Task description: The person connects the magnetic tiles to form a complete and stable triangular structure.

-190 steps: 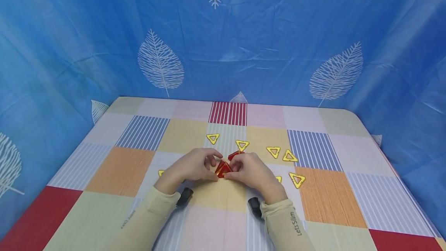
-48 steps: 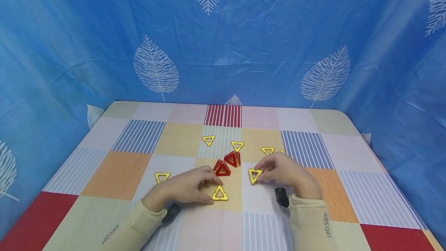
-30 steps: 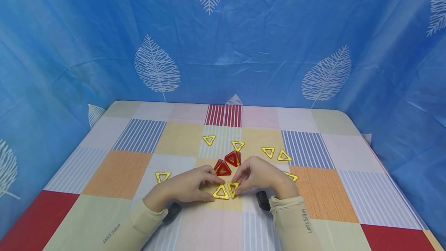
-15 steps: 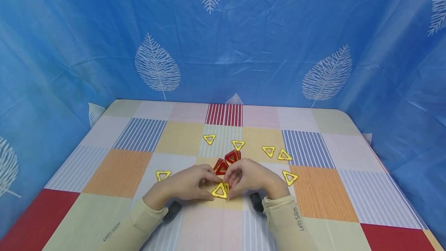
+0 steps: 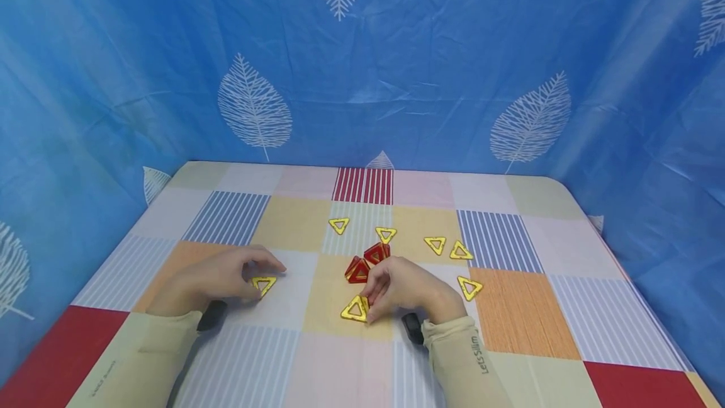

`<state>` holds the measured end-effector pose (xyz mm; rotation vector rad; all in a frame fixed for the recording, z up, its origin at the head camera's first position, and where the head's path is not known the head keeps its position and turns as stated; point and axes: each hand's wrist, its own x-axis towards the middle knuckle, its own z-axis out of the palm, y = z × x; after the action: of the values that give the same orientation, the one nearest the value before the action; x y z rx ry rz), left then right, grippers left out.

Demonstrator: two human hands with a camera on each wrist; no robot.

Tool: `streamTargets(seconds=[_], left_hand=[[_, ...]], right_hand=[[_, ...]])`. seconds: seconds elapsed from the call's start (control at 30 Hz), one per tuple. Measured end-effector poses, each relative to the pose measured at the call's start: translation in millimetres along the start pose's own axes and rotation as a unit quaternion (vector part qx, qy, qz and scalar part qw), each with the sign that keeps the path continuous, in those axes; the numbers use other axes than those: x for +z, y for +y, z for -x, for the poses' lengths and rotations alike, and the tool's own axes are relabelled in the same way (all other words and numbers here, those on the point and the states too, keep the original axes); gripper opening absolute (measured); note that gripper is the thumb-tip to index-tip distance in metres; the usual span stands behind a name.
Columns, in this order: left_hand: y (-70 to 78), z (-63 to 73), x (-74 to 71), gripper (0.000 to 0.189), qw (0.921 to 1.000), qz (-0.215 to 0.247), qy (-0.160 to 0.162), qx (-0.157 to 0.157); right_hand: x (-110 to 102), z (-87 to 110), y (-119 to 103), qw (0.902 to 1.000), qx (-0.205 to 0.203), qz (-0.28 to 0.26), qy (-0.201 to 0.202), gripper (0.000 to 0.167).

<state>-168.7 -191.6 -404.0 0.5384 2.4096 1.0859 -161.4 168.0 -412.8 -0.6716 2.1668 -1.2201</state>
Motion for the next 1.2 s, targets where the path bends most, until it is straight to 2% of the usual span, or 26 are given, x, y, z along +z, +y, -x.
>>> streamTargets(seconds=[0.1,0.27,0.53,0.63,0.77,1.0,1.13,1.2], left_hand=[[-8.6,6.4,-5.5,0.044,0.9987,0.024,0.010,-0.043],[-12.2,8.0,-4.8,0.034,0.9962,0.027,0.040,-0.073],[-8.0,0.6,4.3,0.028,0.9966,-0.027,0.056,-0.055],[-3.5,-2.9,9.0,0.029,0.9962,-0.017,0.060,-0.060],[0.8,-7.5,13.8,0.029,0.9971,-0.013,0.061,-0.043],[6.1,-15.9,20.6,0.029,0.9958,-0.059,0.049,0.050],[11.0,-21.6,24.7,0.031,0.9950,-0.052,0.034,0.078],[14.0,-24.6,27.3,0.031,0.9951,-0.047,0.025,0.083]], right_hand=[[0,-0.6,0,0.9999,0.009,0.002,0.003,0.024],[1,-0.7,1,0.9999,0.013,-0.010,0.002,0.023],[1,-0.3,2,0.9998,0.017,-0.007,0.003,0.024],[1,-1.1,2,0.9999,0.014,-0.010,0.001,0.024],[0,-1.8,1,0.9998,0.009,-0.016,0.001,0.024],[0,-1.9,1,0.9997,0.006,-0.023,-0.001,0.024],[0,-2.3,1,0.9998,0.000,-0.022,-0.003,0.024],[0,-2.2,1,0.9997,-0.001,-0.022,-0.003,0.024]])
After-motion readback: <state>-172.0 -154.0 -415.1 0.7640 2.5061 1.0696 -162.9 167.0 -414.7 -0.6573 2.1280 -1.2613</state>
